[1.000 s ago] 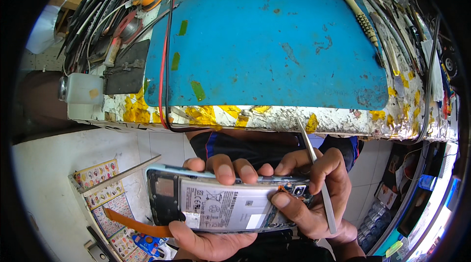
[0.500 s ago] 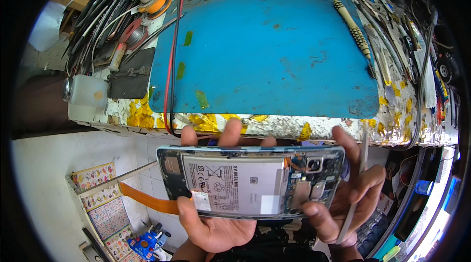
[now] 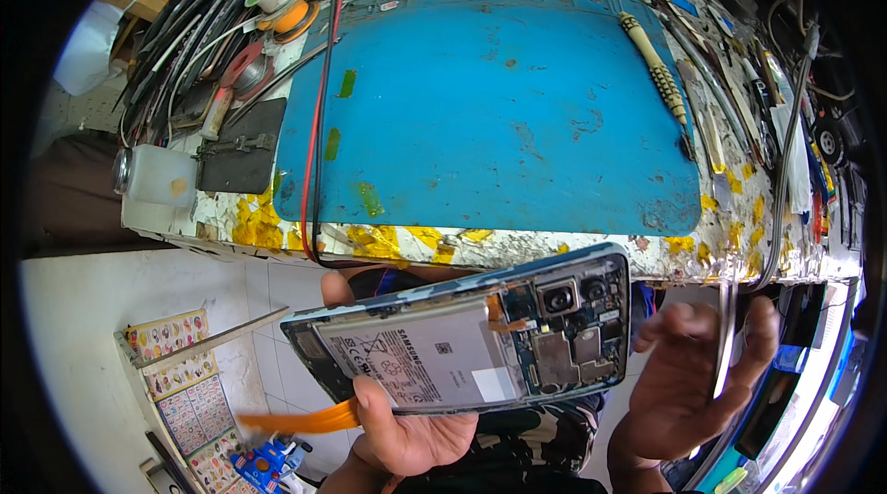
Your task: The person disassembles a smartphone by prying off the back cover, then uses a screwdriver to remove screws from the camera module area. They detach the camera module and use tweezers to lift a ribbon cable from the motherboard.
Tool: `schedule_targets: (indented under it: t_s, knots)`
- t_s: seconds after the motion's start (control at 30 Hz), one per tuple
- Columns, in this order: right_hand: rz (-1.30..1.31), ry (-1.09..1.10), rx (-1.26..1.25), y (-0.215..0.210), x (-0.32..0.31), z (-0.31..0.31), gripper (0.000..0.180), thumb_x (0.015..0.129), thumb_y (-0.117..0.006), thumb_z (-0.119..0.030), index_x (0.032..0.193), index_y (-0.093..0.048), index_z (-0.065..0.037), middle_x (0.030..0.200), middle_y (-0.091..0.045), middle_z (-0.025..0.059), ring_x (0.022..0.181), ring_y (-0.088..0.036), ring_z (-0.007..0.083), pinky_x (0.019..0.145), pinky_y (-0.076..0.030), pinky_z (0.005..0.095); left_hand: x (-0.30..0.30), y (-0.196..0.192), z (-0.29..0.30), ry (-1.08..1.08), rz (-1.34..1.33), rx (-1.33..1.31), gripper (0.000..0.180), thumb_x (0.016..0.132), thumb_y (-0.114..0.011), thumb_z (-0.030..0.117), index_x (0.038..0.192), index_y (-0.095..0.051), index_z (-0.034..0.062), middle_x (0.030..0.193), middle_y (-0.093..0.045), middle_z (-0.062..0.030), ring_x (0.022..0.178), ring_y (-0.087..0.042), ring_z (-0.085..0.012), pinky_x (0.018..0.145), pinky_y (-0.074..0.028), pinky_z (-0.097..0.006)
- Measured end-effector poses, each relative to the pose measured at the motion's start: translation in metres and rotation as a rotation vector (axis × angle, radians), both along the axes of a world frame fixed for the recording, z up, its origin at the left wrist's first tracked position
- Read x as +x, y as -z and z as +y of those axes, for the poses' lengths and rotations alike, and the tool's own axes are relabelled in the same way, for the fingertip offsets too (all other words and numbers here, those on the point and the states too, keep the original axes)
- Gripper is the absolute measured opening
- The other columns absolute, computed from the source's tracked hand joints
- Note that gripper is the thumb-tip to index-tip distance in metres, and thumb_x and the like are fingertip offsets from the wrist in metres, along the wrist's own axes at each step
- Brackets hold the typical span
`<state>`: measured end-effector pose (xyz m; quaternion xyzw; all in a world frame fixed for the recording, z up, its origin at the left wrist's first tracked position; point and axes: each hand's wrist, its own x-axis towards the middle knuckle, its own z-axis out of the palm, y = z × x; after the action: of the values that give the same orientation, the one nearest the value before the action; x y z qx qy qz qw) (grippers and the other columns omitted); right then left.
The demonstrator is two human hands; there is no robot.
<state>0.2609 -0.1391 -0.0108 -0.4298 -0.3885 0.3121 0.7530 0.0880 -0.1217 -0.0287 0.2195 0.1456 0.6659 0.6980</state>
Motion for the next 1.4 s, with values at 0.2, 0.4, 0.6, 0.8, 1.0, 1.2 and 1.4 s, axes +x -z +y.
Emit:
schedule_targets:
  t_s: [0.2, 0.4, 0.6, 0.8, 1.0, 1.2, 1.4]
  knots:
    - [-0.027, -0.116, -0.104, 0.004, 0.009, -0.023, 0.039, 0.089, -0.074, -0.007, 0.122, -0.055, 0.002, 0.091, -0.072, 0.0227, 0.084, -0.074, 0.0257, 0.073, -0.063, 0.0359, 0.005, -0.006, 0.006, -0.113, -0.119, 0.004, 0.056, 0.110, -0.029, 0.035, 0.159, -0.003, 0.0382, 0.165, -0.017, -0.0088, 0.150, -0.023, -0.0333, 0.114, -0.030, -0.067]
    - [-0.210, -0.328, 0.057, 0.011, 0.009, -0.013, 0.028, 0.074, -0.086, -0.007, 0.094, -0.073, 0.006, 0.088, -0.073, 0.0213, 0.075, -0.074, 0.0288, 0.067, -0.061, 0.0310, 0.018, -0.010, 0.008, -0.356, -0.021, -0.096, 0.057, 0.109, -0.030, 0.037, 0.159, -0.003, 0.0355, 0.164, -0.018, -0.0105, 0.149, -0.025, -0.0343, 0.113, -0.033, -0.066]
    - [-0.205, -0.401, 0.060, 0.005, -0.003, 0.000, 0.020, 0.078, -0.081, -0.002, 0.093, -0.072, 0.007, 0.088, -0.073, 0.0234, 0.079, -0.075, 0.0318, 0.070, -0.062, 0.0356, 0.029, -0.013, 0.006, -0.610, 0.433, -0.193, 0.059, 0.108, -0.033, 0.040, 0.160, -0.006, 0.0306, 0.163, -0.020, -0.0143, 0.149, -0.025, -0.0358, 0.116, -0.031, -0.063]
    - [-0.223, -0.323, 0.044, 0.004, -0.014, 0.004, 0.016, 0.077, -0.080, -0.001, 0.090, -0.072, 0.006, 0.084, -0.072, 0.0230, 0.076, -0.074, 0.0308, 0.069, -0.062, 0.0358, 0.034, -0.008, 0.010, -0.821, 0.602, -0.111, 0.063, 0.107, -0.035, 0.043, 0.161, -0.007, 0.0265, 0.162, -0.022, -0.0184, 0.147, -0.027, -0.0402, 0.117, -0.031, -0.060]
    - [-0.248, -0.310, 0.027, 0.005, -0.015, 0.005, 0.017, 0.075, -0.081, 0.000, 0.089, -0.072, 0.005, 0.083, -0.072, 0.0215, 0.073, -0.074, 0.0286, 0.064, -0.061, 0.0324, 0.015, 0.000, 0.013, -0.807, 0.949, 0.242, 0.056, 0.109, -0.034, 0.032, 0.160, -0.013, 0.0225, 0.161, -0.017, -0.0267, 0.139, -0.036, -0.0505, 0.105, -0.043, -0.065]
    - [-0.400, -0.347, 0.038, 0.004, -0.012, 0.005, 0.018, 0.080, -0.076, -0.003, 0.091, -0.064, 0.003, 0.083, -0.070, 0.0233, 0.072, -0.073, 0.0271, 0.062, -0.060, 0.0332, -0.020, 0.044, 0.007, -1.092, 1.643, 0.705, 0.049, 0.110, -0.030, 0.023, 0.158, -0.019, 0.0202, 0.159, -0.008, -0.0335, 0.131, -0.041, -0.0576, 0.101, -0.049, -0.061]
    - [-0.471, -0.247, 0.070, 0.007, -0.021, 0.004, 0.021, 0.077, -0.079, -0.002, 0.091, -0.064, 0.004, 0.081, -0.070, 0.0248, 0.070, -0.073, 0.0291, 0.061, -0.061, 0.0338, -0.046, 0.052, -0.007, -0.863, 1.316, 0.653, 0.050, 0.110, -0.032, 0.025, 0.158, -0.021, 0.0169, 0.159, -0.009, -0.0349, 0.128, -0.043, -0.0603, 0.096, -0.052, -0.061]
